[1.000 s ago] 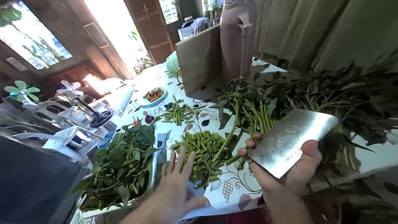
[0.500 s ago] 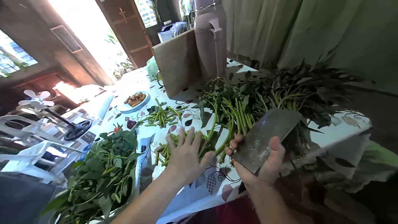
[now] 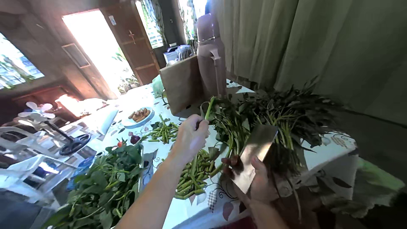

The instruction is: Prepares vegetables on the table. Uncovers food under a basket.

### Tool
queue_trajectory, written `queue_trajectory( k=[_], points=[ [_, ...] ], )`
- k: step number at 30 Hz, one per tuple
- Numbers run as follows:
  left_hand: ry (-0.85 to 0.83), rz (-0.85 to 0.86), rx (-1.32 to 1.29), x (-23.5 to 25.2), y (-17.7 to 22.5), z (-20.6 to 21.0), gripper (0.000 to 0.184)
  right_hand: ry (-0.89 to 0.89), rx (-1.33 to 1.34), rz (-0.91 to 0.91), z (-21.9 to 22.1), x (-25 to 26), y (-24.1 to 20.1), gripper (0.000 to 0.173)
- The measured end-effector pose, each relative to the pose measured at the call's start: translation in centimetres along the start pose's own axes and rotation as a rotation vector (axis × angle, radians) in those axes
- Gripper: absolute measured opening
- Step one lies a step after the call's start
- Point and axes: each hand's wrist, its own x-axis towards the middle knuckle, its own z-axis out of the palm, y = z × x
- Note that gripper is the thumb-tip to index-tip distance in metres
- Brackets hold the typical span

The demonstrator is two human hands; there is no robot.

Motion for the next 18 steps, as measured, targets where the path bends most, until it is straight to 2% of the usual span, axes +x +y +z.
queue_trajectory(
  k=[3, 6, 10, 13, 15, 18],
  points=[
    [0.059, 0.112, -0.141, -3.4, 0.7, -3.2, 0.012, -0.062, 0.029, 0.011, -0.4, 0.2, 0.2, 0.040],
    [0.115, 0.265, -0.082, -6.7, -1.1, -6.2, 0.011, -0.157, 0.015, 0.009, -0.3, 0.3, 0.2, 0.045],
    [0.216, 0.389, 0.098, -11.6, -5.0, -9.2, 0.014, -0.664, -0.029, -0.090, 0.6, 0.8, -0.6, 0.054],
    [0.343, 0.487, 0.232, -15.0, -7.8, -10.8, 0.015, -0.917, -0.103, -0.160, 4.3, 0.5, -1.8, 0.077],
    [0.421, 0.489, 0.310, -17.4, -9.0, -11.5, 0.014, -1.028, -0.124, -0.085, 6.4, 0.3, -2.0, 0.088],
    [0.478, 0.425, 0.438, -21.2, -9.4, -12.3, 0.015, -1.150, -0.158, 0.091, 9.2, 0.4, -1.4, 0.082]
  ],
)
